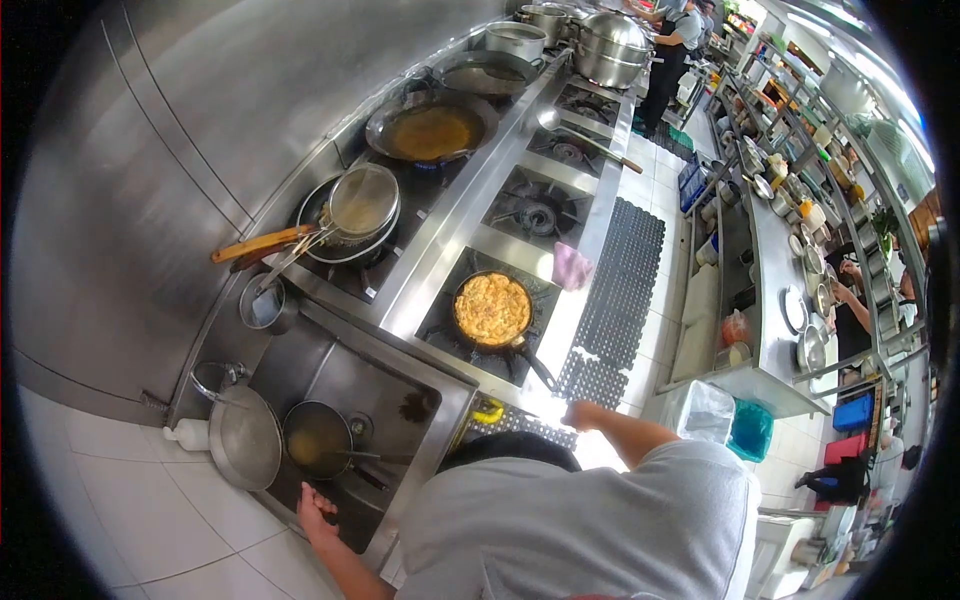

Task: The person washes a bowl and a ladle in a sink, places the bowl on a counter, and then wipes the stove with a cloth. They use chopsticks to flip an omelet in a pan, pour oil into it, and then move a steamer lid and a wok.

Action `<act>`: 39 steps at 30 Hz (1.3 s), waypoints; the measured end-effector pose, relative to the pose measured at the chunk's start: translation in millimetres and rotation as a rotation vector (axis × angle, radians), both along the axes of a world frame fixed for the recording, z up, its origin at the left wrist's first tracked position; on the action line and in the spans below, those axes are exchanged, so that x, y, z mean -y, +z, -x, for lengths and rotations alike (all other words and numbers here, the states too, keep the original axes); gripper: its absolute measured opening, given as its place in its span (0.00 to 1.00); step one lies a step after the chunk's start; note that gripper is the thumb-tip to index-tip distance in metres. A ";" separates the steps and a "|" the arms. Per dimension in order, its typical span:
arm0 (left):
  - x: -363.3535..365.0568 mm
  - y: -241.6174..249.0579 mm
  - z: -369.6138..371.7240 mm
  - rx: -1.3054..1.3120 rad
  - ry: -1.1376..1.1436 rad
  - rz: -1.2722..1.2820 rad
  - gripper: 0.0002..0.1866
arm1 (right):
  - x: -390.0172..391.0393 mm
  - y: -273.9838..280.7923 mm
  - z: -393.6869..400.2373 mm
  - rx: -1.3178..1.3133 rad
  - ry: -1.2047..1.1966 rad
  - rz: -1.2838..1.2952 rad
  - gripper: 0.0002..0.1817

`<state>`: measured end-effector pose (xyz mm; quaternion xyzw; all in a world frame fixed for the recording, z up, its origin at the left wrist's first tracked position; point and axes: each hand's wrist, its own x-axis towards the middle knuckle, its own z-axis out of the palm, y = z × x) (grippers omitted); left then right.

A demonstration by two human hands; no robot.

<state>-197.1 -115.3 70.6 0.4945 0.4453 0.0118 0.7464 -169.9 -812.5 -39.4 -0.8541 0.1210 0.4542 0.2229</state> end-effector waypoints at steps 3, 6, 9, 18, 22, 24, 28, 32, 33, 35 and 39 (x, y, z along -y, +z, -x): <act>3.2 5.0 1.7 -0.016 0.012 -0.015 0.17 | 4.4 -17.8 6.0 0.173 0.129 0.009 0.26; 4.7 4.1 0.0 0.042 0.011 -0.015 0.17 | 4.1 -17.7 5.8 0.160 0.154 0.001 0.25; 5.1 2.8 -3.1 0.014 0.025 0.005 0.18 | 8.1 -8.1 9.0 0.275 0.313 -0.081 0.25; 13.7 13.1 -5.5 0.061 0.046 0.022 0.23 | 3.9 -16.1 9.5 0.046 -0.186 -0.109 0.23; 11.3 10.1 -4.7 0.038 0.099 -0.017 0.25 | 38.1 -80.8 13.3 0.214 0.319 -0.254 0.16; 8.4 14.8 -4.2 0.051 0.097 -0.003 0.24 | 25.9 -76.1 10.7 0.015 -0.083 -0.326 0.16; 16.2 23.0 -6.2 0.014 0.153 -0.069 0.22 | 21.3 -56.8 6.0 -0.109 -0.353 -0.303 0.17; 4.9 10.7 -2.1 0.005 -0.044 -0.110 0.25 | 15.9 -44.2 -3.7 0.012 0.273 0.034 0.22; 2.4 6.9 -3.7 0.019 -0.064 -0.072 0.25 | 24.3 -38.3 3.9 0.307 0.499 -0.068 0.23; 13.3 11.2 -5.6 0.018 0.059 -0.036 0.22 | 4.2 -10.2 -5.2 0.035 -0.038 -0.020 0.27; 5.4 2.4 -6.3 -0.005 0.009 0.047 0.19 | 5.9 -8.4 -6.6 0.187 0.247 -0.077 0.14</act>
